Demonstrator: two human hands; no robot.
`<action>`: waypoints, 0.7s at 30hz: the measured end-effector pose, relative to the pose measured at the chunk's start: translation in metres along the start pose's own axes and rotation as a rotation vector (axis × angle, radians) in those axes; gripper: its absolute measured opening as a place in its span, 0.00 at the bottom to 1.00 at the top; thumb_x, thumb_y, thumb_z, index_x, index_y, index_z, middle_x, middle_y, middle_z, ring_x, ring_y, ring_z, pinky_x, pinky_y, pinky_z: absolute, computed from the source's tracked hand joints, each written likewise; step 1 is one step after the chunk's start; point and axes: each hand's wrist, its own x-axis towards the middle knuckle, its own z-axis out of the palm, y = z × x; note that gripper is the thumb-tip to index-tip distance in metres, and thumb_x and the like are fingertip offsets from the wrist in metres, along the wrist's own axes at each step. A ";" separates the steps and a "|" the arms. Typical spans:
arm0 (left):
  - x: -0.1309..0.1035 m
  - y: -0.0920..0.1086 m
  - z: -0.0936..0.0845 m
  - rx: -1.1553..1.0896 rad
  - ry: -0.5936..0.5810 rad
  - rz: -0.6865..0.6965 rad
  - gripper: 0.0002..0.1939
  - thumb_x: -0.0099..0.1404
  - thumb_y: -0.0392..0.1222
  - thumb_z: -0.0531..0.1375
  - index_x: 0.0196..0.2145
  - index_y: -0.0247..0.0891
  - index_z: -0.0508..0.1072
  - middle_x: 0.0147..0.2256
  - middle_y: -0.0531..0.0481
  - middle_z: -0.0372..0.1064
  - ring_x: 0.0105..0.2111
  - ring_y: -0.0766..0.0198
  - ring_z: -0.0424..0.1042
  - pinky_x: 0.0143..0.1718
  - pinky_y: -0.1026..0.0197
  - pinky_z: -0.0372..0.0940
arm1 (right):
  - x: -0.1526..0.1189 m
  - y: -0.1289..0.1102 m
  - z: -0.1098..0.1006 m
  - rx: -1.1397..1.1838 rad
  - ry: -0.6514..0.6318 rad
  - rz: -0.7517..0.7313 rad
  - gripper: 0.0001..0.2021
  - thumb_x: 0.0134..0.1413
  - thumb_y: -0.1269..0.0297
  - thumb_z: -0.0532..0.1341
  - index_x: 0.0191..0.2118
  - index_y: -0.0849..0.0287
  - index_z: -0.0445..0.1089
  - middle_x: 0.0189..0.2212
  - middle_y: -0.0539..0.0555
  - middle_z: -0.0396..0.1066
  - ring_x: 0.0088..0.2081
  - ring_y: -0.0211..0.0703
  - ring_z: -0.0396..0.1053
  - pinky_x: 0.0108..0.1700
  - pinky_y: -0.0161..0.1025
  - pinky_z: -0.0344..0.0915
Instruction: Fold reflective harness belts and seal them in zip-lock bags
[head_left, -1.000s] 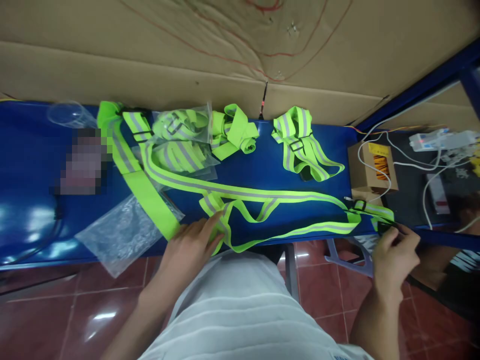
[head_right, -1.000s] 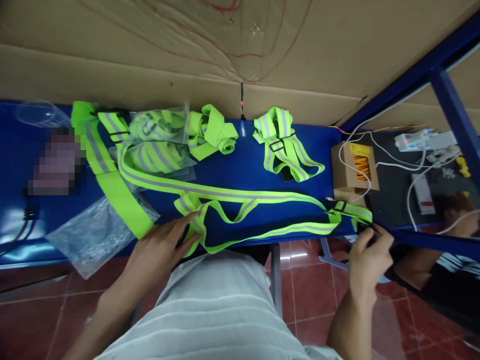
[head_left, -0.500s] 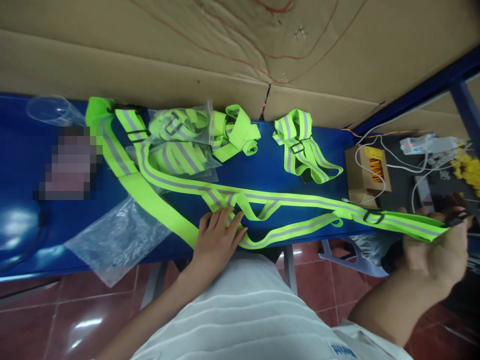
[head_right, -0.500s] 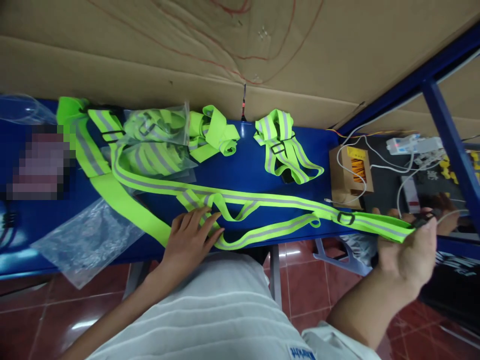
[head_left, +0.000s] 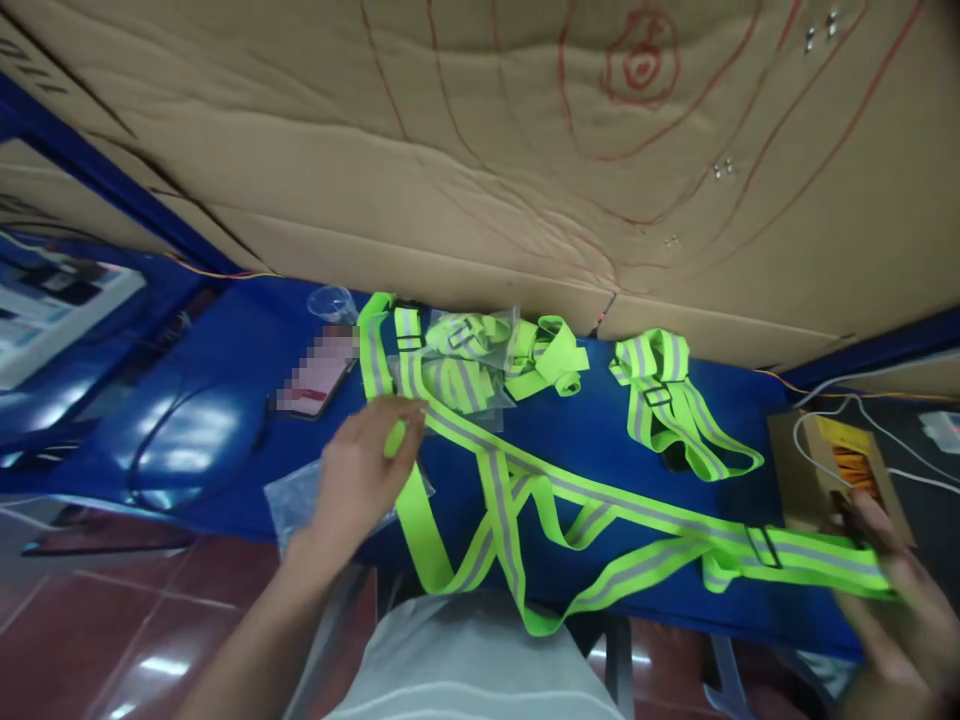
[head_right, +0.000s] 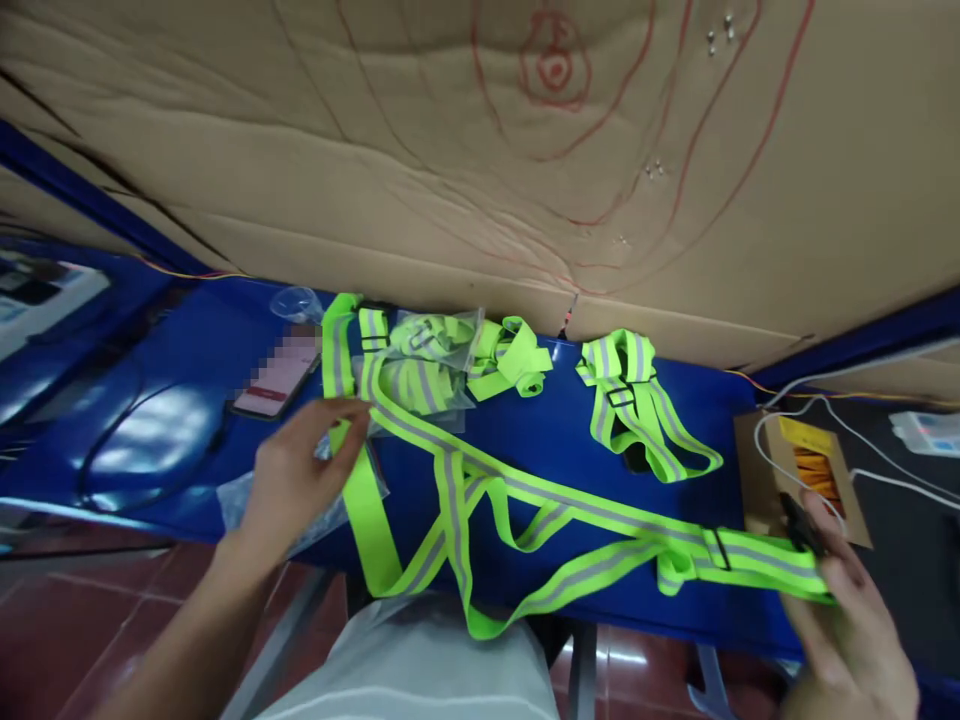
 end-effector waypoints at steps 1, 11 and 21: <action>0.018 -0.012 0.000 0.043 0.019 -0.039 0.10 0.75 0.42 0.56 0.46 0.37 0.76 0.43 0.45 0.77 0.42 0.55 0.77 0.44 0.56 0.69 | -0.002 -0.002 0.008 0.075 -0.060 0.112 0.29 0.52 0.41 0.65 0.61 0.33 0.72 0.61 0.66 0.72 0.53 0.70 0.77 0.37 0.63 0.73; 0.148 -0.078 0.011 0.482 -0.298 -0.141 0.21 0.75 0.37 0.50 0.60 0.32 0.71 0.58 0.39 0.67 0.56 0.48 0.66 0.57 0.42 0.61 | -0.001 -0.040 0.054 -0.026 -0.076 -0.003 0.30 0.44 0.51 0.75 0.56 0.43 0.74 0.47 0.64 0.78 0.47 0.63 0.79 0.53 0.61 0.73; 0.170 -0.091 0.030 0.595 -0.341 -0.078 0.19 0.75 0.35 0.48 0.54 0.32 0.75 0.52 0.42 0.71 0.54 0.54 0.62 0.58 0.45 0.50 | -0.008 -0.028 0.075 -0.175 -0.379 -0.405 0.18 0.60 0.53 0.68 0.53 0.51 0.69 0.50 0.57 0.72 0.51 0.52 0.74 0.52 0.49 0.72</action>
